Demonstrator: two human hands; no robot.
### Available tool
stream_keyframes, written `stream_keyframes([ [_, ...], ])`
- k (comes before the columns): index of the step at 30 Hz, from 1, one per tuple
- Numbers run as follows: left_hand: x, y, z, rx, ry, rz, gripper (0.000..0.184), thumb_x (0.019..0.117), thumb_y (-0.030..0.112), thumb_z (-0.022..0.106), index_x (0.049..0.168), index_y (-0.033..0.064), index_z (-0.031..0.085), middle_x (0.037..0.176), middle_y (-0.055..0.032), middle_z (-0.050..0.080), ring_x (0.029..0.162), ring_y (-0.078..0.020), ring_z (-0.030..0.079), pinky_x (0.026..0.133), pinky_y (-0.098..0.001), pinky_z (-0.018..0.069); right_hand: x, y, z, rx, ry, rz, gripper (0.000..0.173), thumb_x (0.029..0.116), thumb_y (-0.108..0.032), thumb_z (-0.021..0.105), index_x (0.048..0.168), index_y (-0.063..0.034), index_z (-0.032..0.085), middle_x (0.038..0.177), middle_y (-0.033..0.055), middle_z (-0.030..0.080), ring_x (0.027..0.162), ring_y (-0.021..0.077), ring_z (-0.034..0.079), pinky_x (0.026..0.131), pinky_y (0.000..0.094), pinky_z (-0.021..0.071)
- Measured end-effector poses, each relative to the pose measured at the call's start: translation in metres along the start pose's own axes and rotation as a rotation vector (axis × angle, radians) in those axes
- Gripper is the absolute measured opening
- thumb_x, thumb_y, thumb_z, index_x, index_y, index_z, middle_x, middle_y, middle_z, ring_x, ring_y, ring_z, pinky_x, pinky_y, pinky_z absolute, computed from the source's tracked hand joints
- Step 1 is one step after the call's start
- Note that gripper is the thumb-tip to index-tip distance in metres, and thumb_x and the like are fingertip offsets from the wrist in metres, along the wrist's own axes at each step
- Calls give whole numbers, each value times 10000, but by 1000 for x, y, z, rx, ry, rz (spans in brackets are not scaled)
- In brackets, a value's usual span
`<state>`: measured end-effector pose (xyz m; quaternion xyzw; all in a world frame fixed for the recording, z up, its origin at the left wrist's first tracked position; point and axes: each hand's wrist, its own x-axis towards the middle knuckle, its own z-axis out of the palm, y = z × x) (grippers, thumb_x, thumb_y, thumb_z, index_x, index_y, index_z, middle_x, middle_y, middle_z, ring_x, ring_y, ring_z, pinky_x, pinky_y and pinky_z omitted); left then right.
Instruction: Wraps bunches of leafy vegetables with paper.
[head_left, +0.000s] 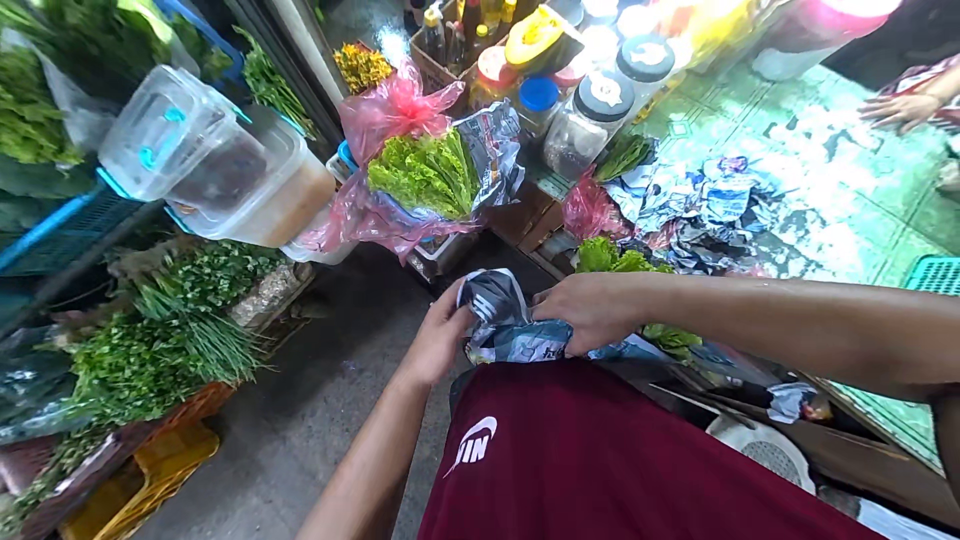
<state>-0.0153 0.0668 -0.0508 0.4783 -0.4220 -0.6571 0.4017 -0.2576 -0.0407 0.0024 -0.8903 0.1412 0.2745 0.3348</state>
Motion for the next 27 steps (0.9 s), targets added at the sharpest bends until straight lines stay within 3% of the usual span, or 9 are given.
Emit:
stream_keyframes([
  [2,-3,4,16,290,-9,106,333,979,262,639,1249,74,688,1172,-19,714,1081,-114,676,967,-363,576,1,-3,-3,43,-18,59,558,884,-347,775,1351,-84,617,1283,145,649,1191,342,613,999,581,476],
  [4,3,0,30,602,51,146,206,966,311,622,1009,164,760,982,45,734,952,-74,688,884,-372,581,3,-7,-6,19,-42,98,473,885,-401,765,1185,-47,670,1214,131,662,1156,317,622,971,558,495],
  [6,14,-3,28,597,14,50,220,982,274,586,947,132,750,903,3,738,892,-105,700,842,-422,581,4,-13,-8,-63,-55,102,520,898,-436,742,1038,55,648,1092,210,652,1060,386,633,897,579,495],
  [10,37,-16,12,304,-240,-175,157,954,162,629,1043,54,700,956,-41,720,889,-104,691,837,-354,591,3,-21,-2,28,73,212,1107,794,-372,855,1574,18,174,1345,256,548,1074,397,658,899,567,538],
  [13,46,-18,17,274,-366,-260,168,937,99,629,1094,58,673,979,-31,699,895,-87,670,834,-323,575,2,-18,3,88,127,222,1343,750,-329,899,1644,-128,-83,1444,264,480,1083,407,659,898,565,547],
  [18,57,-7,22,164,-421,-263,157,992,116,578,1098,41,665,955,-22,693,875,-65,662,828,-290,574,-13,-2,10,15,133,59,925,855,-346,805,1610,-169,301,1285,188,617,1042,367,661,850,570,540],
  [21,55,-3,18,129,-321,-240,356,1011,165,556,1348,50,577,1146,-87,692,1004,-142,678,900,-349,568,-22,11,13,-15,129,16,558,888,-341,753,1341,-76,565,1171,143,640,1018,327,658,843,546,537],
  [24,47,6,25,310,-291,-53,548,979,290,647,1477,102,518,1406,-68,608,1189,-167,644,1000,-382,558,-32,32,16,61,119,-2,469,900,-304,745,1278,-55,621,1181,144,648,1055,325,650,890,554,526],
  [27,48,9,60,667,-294,5,535,972,518,636,1355,144,645,1301,-27,663,1179,-125,634,1037,-382,527,-42,57,18,121,116,18,478,879,-299,774,1264,-61,621,1154,129,654,1064,309,645,918,551,516],
])
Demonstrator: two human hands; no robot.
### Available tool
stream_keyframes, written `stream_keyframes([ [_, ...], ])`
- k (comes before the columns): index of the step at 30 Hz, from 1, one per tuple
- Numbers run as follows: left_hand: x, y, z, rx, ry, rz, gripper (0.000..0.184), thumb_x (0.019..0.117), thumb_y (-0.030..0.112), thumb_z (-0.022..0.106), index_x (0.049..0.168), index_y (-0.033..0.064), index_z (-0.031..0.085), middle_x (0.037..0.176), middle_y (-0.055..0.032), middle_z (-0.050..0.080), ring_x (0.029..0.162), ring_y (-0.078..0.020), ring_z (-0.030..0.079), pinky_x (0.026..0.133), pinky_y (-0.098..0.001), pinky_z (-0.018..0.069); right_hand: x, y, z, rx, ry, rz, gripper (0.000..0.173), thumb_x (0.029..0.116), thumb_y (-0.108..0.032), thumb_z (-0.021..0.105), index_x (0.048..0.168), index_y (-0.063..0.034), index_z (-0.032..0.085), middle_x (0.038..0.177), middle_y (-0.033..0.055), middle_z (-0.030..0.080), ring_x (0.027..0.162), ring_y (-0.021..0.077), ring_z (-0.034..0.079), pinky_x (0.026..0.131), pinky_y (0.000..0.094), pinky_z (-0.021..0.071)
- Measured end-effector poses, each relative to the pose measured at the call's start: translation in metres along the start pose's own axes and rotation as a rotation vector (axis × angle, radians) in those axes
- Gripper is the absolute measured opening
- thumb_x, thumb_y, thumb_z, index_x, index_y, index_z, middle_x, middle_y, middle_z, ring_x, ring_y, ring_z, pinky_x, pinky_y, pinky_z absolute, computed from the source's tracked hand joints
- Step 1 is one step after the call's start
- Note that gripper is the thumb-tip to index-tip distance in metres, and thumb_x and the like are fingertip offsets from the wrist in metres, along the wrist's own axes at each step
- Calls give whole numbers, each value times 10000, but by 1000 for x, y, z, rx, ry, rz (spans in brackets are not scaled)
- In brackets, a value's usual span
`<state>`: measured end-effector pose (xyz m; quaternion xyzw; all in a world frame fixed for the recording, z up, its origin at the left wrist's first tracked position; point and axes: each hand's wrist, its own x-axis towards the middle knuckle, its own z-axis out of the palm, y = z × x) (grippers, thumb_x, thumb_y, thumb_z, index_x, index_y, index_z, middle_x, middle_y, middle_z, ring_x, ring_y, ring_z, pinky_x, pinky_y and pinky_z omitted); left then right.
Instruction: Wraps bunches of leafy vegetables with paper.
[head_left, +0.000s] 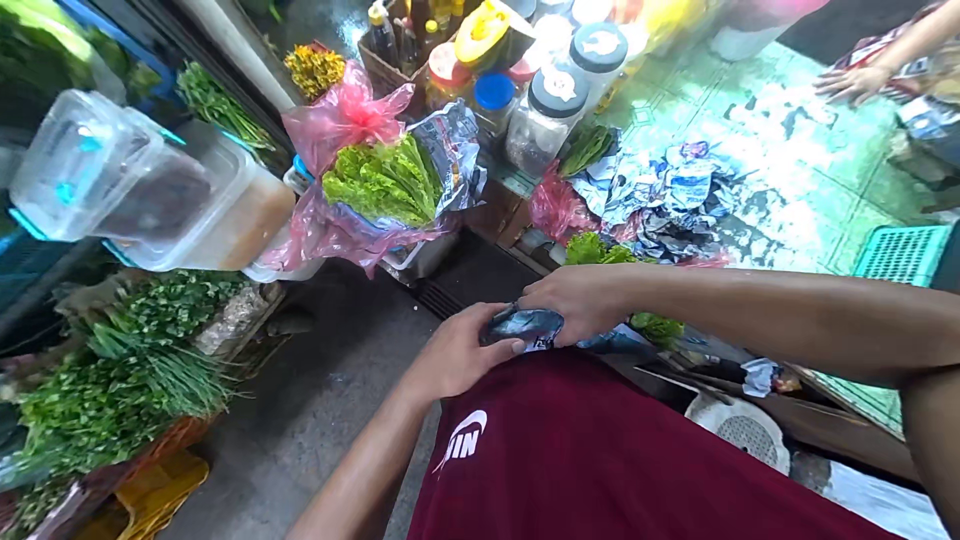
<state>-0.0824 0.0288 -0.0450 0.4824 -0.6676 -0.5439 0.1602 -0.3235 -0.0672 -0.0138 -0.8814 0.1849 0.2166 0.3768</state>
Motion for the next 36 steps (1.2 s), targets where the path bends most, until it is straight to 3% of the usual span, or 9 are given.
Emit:
stream_keyframes([
  [3,34,15,19,182,-15,-103,468,1015,543,534,1087,112,704,1011,-49,704,968,-169,673,898,-440,545,-16,18,-3,14,22,71,733,839,-293,799,1455,-106,450,1226,155,649,1077,345,661,895,586,533],
  [6,74,31,27,107,-79,-121,418,1015,509,558,1086,124,705,960,-29,710,913,-137,682,852,-414,561,-44,43,-5,20,36,86,997,815,-273,805,1632,-175,240,1321,214,615,1102,410,652,893,630,524],
  [10,122,46,57,-72,121,-140,474,856,461,787,1143,107,656,1020,-28,695,933,-123,674,843,-359,578,-82,89,-4,47,38,83,645,848,-245,774,1425,-94,528,1169,174,682,1067,376,662,905,631,509],
  [12,150,51,75,-75,150,-175,565,820,521,799,1205,135,651,1083,-24,686,982,-128,664,876,-373,574,-106,111,0,62,58,144,554,861,-260,764,1355,-88,581,1142,159,688,1058,368,664,893,633,512],
  [15,190,63,95,-93,9,-207,505,892,554,711,1202,158,674,1005,-12,713,919,-113,684,847,-385,577,-140,138,7,85,87,247,567,861,-287,760,1370,-118,576,1180,157,679,1065,383,661,862,657,514],
  [20,237,90,118,-437,-14,-55,319,822,165,829,1073,33,682,923,-49,731,832,-129,712,768,-308,610,-184,166,13,178,162,348,722,773,-328,828,1368,-103,487,1071,165,674,960,386,674,782,654,526],
  [24,254,103,134,-387,-71,77,314,804,152,852,1059,50,698,967,-33,734,879,-114,713,805,-300,612,-206,178,21,290,158,312,1048,742,-285,889,1584,-76,302,1409,198,568,1171,397,630,935,647,508],
  [28,265,104,146,-409,-33,128,444,807,139,850,1190,27,656,1141,-66,691,1045,-147,680,908,-325,595,-214,194,29,411,118,265,696,814,-212,842,1386,3,508,1117,221,665,1029,388,656,887,630,507],
  [36,292,110,135,-341,125,127,322,897,205,782,1169,51,706,1063,-49,745,960,-132,716,865,-329,612,-220,229,20,604,216,300,572,783,-173,858,1272,-19,604,1071,171,685,976,290,677,878,551,545],
])
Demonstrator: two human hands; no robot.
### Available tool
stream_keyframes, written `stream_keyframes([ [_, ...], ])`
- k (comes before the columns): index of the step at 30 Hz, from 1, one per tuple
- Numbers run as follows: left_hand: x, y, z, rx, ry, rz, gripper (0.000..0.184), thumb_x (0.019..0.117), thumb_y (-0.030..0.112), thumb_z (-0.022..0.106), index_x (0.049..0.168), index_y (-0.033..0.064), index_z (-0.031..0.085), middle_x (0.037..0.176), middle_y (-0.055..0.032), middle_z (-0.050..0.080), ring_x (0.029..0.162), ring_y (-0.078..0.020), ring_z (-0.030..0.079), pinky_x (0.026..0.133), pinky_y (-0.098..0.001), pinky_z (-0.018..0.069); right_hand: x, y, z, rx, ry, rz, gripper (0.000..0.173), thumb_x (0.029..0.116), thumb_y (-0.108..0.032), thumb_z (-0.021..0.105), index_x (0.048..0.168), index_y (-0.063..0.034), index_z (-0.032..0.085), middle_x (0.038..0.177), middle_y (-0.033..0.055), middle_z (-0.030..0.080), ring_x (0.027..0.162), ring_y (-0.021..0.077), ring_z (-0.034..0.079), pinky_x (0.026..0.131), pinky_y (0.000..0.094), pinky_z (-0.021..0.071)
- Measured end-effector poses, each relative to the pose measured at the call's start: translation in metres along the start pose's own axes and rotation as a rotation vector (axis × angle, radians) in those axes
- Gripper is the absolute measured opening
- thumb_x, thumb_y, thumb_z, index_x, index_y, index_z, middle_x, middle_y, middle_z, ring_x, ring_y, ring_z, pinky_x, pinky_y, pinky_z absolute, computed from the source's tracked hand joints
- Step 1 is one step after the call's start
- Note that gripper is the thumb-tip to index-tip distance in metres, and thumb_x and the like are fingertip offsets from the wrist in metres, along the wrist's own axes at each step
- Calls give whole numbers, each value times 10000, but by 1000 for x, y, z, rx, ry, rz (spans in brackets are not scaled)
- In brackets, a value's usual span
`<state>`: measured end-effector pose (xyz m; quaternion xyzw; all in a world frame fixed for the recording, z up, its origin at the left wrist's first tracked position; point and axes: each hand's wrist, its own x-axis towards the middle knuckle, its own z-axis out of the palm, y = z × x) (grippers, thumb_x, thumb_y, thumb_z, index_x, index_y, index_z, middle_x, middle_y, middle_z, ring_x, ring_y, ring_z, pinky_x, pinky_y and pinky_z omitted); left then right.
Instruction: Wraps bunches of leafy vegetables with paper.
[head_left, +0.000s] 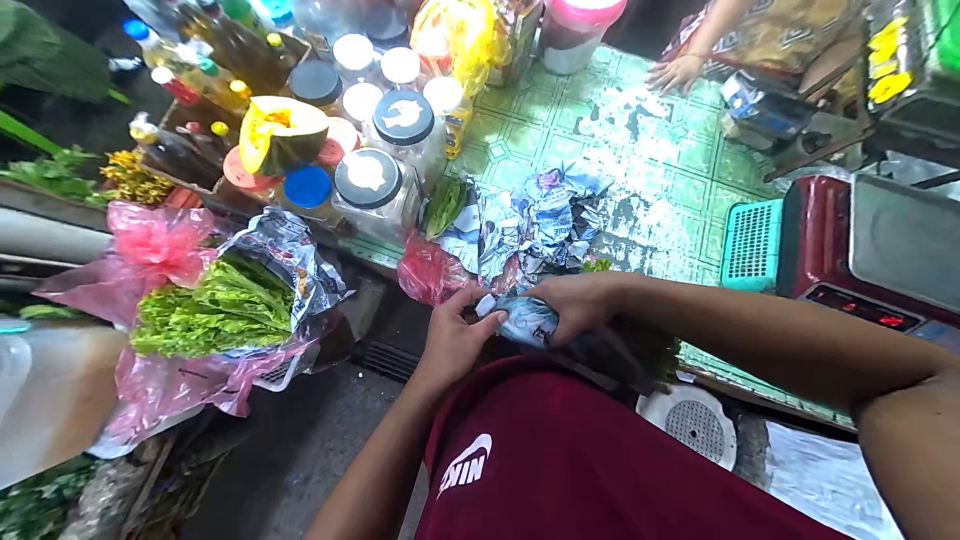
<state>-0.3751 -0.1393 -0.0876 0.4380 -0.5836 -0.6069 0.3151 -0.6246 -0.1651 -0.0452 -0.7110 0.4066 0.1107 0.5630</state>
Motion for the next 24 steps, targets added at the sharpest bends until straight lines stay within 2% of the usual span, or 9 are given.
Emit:
stream_keyframes([
  [4,36,-25,-23,-103,100,-19,345,1032,229,570,1301,30,657,1161,-110,718,954,-196,714,853,-394,609,-8,26,-23,244,209,48,540,750,-88,835,1249,-63,628,1064,119,708,953,212,700,867,456,593],
  [6,67,-65,-38,93,250,-102,275,1043,227,584,1227,65,708,1101,-94,733,928,-196,720,849,-424,610,-21,44,-32,431,358,7,480,699,-114,798,1158,-70,664,970,70,735,850,151,721,781,373,627],
  [9,124,-117,-44,488,313,-254,339,1005,248,591,1282,76,681,1209,-153,708,1111,-302,685,989,-558,532,-42,67,-37,657,532,-71,537,684,-208,820,1181,-98,647,958,37,745,823,126,727,750,334,633],
  [13,184,-124,-31,827,215,-393,481,968,278,607,1370,17,563,1226,-283,658,1125,-482,650,910,-711,511,-67,88,-30,953,839,-98,467,700,-181,731,1149,-136,608,899,-48,731,790,31,696,738,254,615],
  [15,199,-138,-32,898,192,-428,558,914,304,684,1346,-24,553,1237,-307,637,1128,-498,636,899,-724,502,-69,128,-18,1083,975,-147,439,735,-246,712,1142,-146,584,886,-59,712,787,14,683,733,243,598],
  [17,214,-143,-35,934,237,-420,562,850,310,738,1279,-30,609,1211,-302,655,1133,-484,636,912,-712,495,-82,167,-3,1100,1027,-183,370,862,-342,708,1155,-129,635,935,-17,712,835,55,686,772,287,596],
  [18,218,-135,-36,959,241,-452,539,844,324,737,1248,-19,634,1210,-286,665,1145,-460,643,925,-689,501,-92,159,2,1066,1050,-97,294,931,-365,630,1129,-148,628,916,-34,671,817,41,646,759,271,560],
  [20,221,-112,-32,921,238,-458,494,859,345,726,1183,-22,663,1185,-277,676,1144,-438,651,937,-668,500,-101,143,12,1185,1112,-131,235,902,-367,562,1016,-196,676,847,-38,740,767,36,699,724,255,601],
  [24,228,-119,-26,548,97,-272,417,965,412,695,1199,68,717,1112,-182,726,1036,-349,694,935,-597,531,-96,142,17,1254,1342,-101,308,1051,-257,350,1053,-145,638,841,-43,708,772,30,674,723,240,586],
])
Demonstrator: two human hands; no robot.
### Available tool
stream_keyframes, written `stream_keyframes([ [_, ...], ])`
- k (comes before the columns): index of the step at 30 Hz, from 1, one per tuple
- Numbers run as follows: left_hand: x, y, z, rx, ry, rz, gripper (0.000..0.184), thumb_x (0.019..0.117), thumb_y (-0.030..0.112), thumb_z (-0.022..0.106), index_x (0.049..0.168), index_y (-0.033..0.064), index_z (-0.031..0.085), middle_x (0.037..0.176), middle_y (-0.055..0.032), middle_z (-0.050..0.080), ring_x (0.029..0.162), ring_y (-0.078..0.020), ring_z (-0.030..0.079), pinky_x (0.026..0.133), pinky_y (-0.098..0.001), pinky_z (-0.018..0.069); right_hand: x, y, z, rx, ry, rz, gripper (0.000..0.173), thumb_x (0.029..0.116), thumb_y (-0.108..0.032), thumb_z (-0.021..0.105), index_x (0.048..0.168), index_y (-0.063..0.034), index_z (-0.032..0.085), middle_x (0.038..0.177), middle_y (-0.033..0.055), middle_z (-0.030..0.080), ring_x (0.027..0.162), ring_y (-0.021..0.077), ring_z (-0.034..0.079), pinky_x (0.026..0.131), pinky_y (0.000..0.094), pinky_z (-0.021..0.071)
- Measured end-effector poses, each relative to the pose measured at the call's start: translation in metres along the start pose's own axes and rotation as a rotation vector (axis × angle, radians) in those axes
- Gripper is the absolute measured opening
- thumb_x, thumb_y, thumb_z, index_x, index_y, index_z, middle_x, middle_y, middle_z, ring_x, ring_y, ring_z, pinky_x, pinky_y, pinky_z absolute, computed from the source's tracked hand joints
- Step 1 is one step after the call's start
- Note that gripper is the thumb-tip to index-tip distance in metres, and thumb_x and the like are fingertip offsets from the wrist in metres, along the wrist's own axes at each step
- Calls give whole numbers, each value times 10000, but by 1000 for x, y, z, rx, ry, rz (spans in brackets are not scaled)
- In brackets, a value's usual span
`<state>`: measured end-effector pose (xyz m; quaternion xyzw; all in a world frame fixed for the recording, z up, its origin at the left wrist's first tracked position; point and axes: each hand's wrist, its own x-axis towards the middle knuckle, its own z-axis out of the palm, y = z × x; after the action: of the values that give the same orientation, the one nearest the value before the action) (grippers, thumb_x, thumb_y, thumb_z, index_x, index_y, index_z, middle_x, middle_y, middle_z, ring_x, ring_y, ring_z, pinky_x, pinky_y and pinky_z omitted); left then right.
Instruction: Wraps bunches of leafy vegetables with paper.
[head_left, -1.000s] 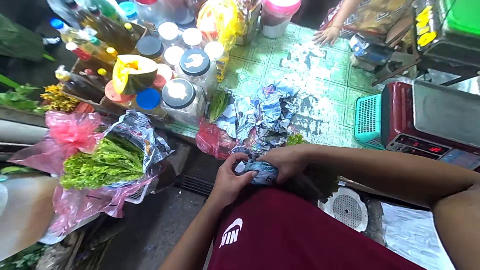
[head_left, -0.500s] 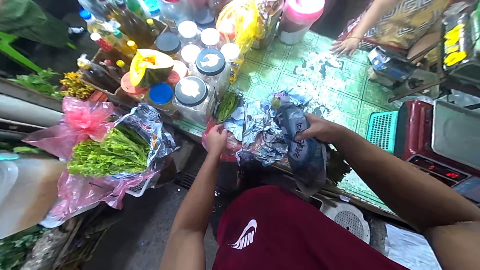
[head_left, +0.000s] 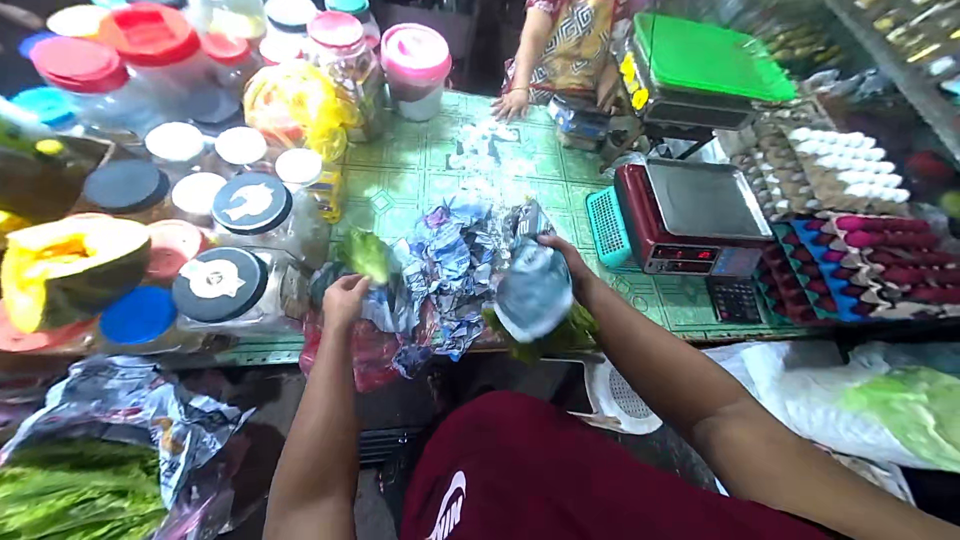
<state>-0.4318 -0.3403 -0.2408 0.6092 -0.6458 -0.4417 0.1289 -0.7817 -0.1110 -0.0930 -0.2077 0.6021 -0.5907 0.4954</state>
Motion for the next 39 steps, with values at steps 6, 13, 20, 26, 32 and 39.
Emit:
stream_keyframes([
  [6,-12,-33,13,567,42,-22,321,936,219,619,1196,62,723,1347,-210,628,1242,-417,605,997,-644,495,31,30,5,293,416,193,313,1069,-381,453,1121,-112,604,850,45,665,729,138,655,653,336,569],
  [13,-12,-44,6,499,51,-35,339,933,207,612,1231,80,710,1330,-215,642,1207,-416,630,976,-661,493,29,16,14,320,442,201,322,1069,-377,445,1118,-97,596,855,56,666,729,147,664,658,336,578],
  [20,-14,-50,-6,581,-7,-68,312,958,251,596,1189,91,732,1354,-172,637,1246,-382,608,1015,-630,482,18,20,14,359,392,208,451,1102,-446,316,1147,-102,604,851,50,675,734,126,673,632,319,580],
  [26,-23,-40,-27,254,133,-58,291,964,278,606,1153,96,730,1135,-136,731,1104,-315,682,972,-594,514,14,32,7,-94,236,135,297,1061,-301,530,1173,-42,623,889,63,706,774,137,692,714,339,602],
  [32,-75,4,-49,-759,259,5,246,943,-12,587,1188,-36,582,894,-131,675,743,-190,679,719,-369,601,17,12,58,-930,-412,-40,638,833,-353,815,1315,-20,564,1127,140,696,1047,235,689,969,485,556],
  [39,-192,44,-141,-820,76,435,425,956,-10,509,1331,110,672,1276,-99,704,558,-76,562,474,-237,469,-20,-14,175,-1389,-903,-139,678,854,-379,801,1385,-56,529,1159,177,677,1095,332,663,957,584,521],
])
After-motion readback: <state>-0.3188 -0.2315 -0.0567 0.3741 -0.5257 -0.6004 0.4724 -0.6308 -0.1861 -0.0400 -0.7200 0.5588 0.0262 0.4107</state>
